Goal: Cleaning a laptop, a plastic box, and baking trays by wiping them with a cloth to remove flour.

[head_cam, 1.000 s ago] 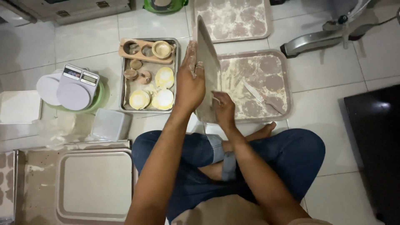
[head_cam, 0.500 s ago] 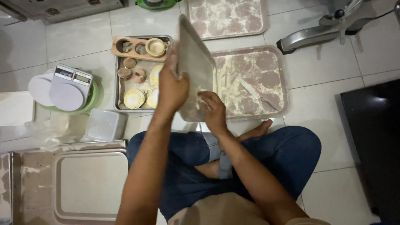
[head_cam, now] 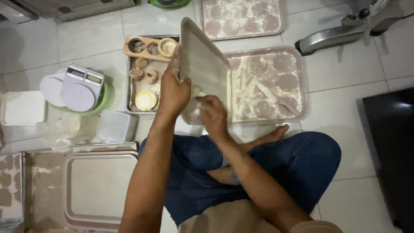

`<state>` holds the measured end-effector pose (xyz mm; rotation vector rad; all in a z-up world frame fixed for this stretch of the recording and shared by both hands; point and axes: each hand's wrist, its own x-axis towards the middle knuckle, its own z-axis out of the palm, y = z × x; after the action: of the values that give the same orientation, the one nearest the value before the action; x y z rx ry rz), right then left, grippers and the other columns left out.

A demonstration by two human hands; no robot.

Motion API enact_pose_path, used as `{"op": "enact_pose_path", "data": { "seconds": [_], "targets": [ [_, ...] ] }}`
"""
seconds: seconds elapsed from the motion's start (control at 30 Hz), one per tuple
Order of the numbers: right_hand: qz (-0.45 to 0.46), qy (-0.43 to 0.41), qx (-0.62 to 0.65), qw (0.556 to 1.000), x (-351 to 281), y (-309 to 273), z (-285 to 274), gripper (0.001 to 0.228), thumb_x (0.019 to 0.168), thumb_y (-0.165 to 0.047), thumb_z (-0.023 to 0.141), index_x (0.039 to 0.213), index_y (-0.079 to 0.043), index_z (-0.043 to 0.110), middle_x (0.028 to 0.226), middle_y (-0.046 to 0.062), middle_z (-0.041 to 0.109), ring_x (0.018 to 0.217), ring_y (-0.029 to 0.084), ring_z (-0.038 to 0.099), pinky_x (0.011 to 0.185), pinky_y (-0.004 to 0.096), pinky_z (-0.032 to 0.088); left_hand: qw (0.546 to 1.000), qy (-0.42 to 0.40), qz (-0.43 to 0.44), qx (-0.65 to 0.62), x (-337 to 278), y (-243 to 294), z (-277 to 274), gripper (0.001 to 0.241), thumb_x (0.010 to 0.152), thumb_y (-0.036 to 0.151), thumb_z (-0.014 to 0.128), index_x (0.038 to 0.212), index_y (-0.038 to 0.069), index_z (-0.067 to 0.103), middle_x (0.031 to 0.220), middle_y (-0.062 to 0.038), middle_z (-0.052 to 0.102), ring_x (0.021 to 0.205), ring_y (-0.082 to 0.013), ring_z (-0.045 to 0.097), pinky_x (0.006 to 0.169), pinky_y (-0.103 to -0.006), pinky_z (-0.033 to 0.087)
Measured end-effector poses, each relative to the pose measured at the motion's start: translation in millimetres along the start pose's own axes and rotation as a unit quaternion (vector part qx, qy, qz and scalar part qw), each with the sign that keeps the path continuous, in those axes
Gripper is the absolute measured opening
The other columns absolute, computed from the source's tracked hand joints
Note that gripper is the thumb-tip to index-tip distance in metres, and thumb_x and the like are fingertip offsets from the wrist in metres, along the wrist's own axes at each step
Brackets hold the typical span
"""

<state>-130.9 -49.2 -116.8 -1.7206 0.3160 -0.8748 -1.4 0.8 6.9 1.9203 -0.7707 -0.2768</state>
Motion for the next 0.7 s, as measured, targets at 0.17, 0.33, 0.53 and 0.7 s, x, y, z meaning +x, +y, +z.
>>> {"op": "enact_pose_path", "data": {
  "seconds": [0.17, 0.33, 0.53, 0.7],
  "targets": [
    [0.149, 0.030, -0.079, 0.985, -14.1, 97.1, -32.0, 0.018, 0.090, 0.004, 0.063, 0.106, 0.004, 0.073, 0.111, 0.021, 0.069, 0.112, 0.040, 0.068, 0.099, 0.046, 0.052, 0.999, 0.016, -0.034, -0.026, -8.6, 4.7, -10.2, 0.080, 0.081, -0.012, 0.049, 0.158, 0.007, 0.036, 0.157, -0.029, 0.041, 0.149, -0.0404, 0.032, 0.125, -0.0480, 0.025],
    [0.136, 0.056, 0.038, 0.988, 7.2, 11.3, -17.9, 0.026, 0.090, 0.008, 0.065, 0.113, -0.002, 0.073, 0.112, 0.011, 0.066, 0.116, 0.025, 0.066, 0.105, 0.036, 0.048, 0.998, 0.015, -0.050, -0.027, -9.9, 16.6, -4.8, 0.081, 0.081, -0.014, 0.050, 0.158, 0.007, 0.036, 0.157, -0.030, 0.041, 0.148, -0.0419, 0.033, 0.124, -0.0492, 0.026],
    [-0.044, -0.032, -0.047, 0.997, 25.1, 67.9, -7.2, 0.035, 0.091, -0.001, 0.062, 0.125, -0.003, 0.068, 0.120, 0.019, 0.062, 0.112, 0.042, 0.065, 0.098, 0.047, 0.051, 0.999, 0.008, -0.030, -0.039, -6.5, 7.3, -7.1, 0.080, 0.081, -0.013, 0.048, 0.158, 0.003, 0.033, 0.159, -0.030, 0.037, 0.150, -0.0388, 0.029, 0.125, -0.0472, 0.025],
    [0.218, 0.162, -0.018, 0.962, 38.1, 73.3, -49.8, 0.043, 0.095, -0.007, 0.063, 0.135, 0.008, 0.060, 0.113, 0.030, 0.066, 0.097, 0.034, 0.070, 0.087, 0.044, 0.054, 0.999, 0.028, -0.030, -0.021, -9.6, 2.9, -6.7, 0.083, 0.079, -0.016, 0.051, 0.158, 0.003, 0.035, 0.156, -0.031, 0.040, 0.148, -0.0410, 0.031, 0.124, -0.0489, 0.025]
  ]
}}
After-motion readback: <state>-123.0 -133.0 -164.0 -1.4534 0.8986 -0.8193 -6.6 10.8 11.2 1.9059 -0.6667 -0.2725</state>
